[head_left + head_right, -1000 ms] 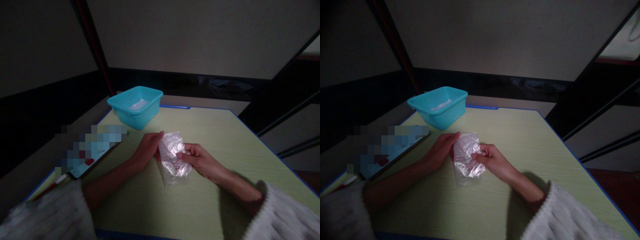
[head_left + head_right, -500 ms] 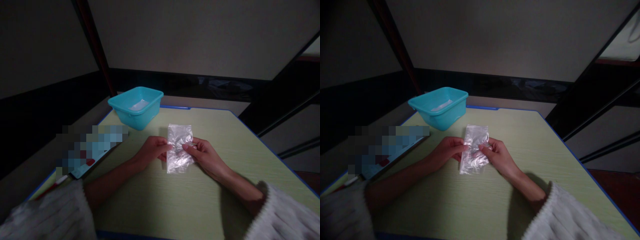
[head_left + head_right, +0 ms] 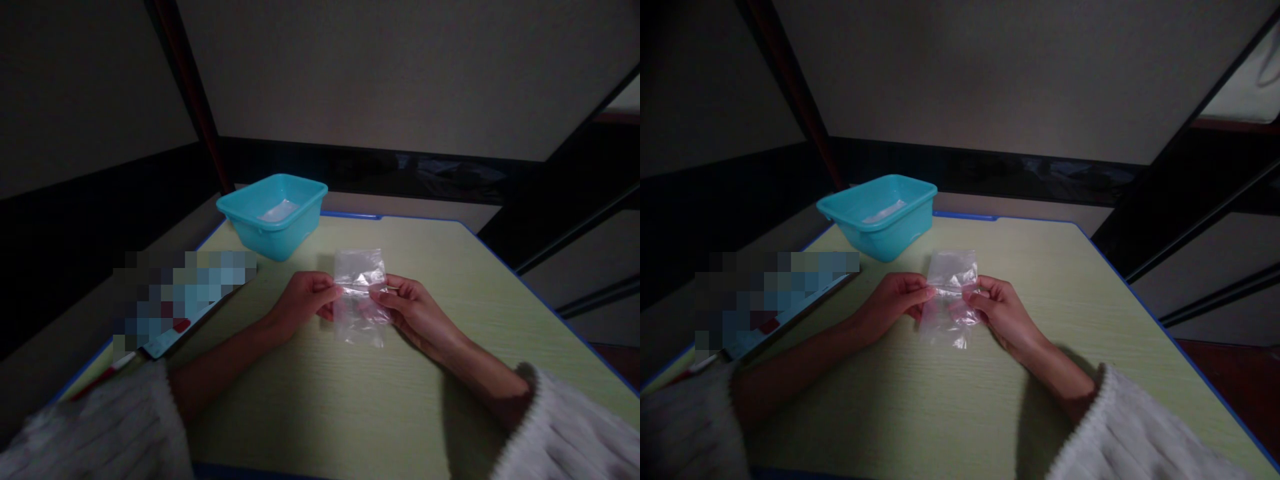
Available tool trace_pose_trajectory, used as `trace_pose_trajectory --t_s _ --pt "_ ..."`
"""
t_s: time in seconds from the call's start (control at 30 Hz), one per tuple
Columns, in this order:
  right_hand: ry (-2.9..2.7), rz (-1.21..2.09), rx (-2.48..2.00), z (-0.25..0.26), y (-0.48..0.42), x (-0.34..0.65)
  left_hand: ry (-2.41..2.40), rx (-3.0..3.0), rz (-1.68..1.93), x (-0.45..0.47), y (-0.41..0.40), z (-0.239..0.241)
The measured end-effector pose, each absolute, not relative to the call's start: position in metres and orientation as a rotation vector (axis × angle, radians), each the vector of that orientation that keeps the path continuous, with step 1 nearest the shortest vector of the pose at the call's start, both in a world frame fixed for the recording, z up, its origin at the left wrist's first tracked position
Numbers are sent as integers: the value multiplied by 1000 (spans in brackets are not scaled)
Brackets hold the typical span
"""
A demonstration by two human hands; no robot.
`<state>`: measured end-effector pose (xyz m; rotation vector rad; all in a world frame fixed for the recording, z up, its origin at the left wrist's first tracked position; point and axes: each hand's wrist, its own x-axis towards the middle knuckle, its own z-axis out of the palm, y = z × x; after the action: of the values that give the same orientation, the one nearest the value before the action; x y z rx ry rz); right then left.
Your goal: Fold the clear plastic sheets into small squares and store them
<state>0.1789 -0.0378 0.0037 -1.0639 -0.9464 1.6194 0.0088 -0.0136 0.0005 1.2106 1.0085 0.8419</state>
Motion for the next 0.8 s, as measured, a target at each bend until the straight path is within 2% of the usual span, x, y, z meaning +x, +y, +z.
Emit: trace_pose_trajectory --t_s 0.8 --pt "-1129 1461 -1042 -3 -36 183 894 1114 951 8 -10 -4"
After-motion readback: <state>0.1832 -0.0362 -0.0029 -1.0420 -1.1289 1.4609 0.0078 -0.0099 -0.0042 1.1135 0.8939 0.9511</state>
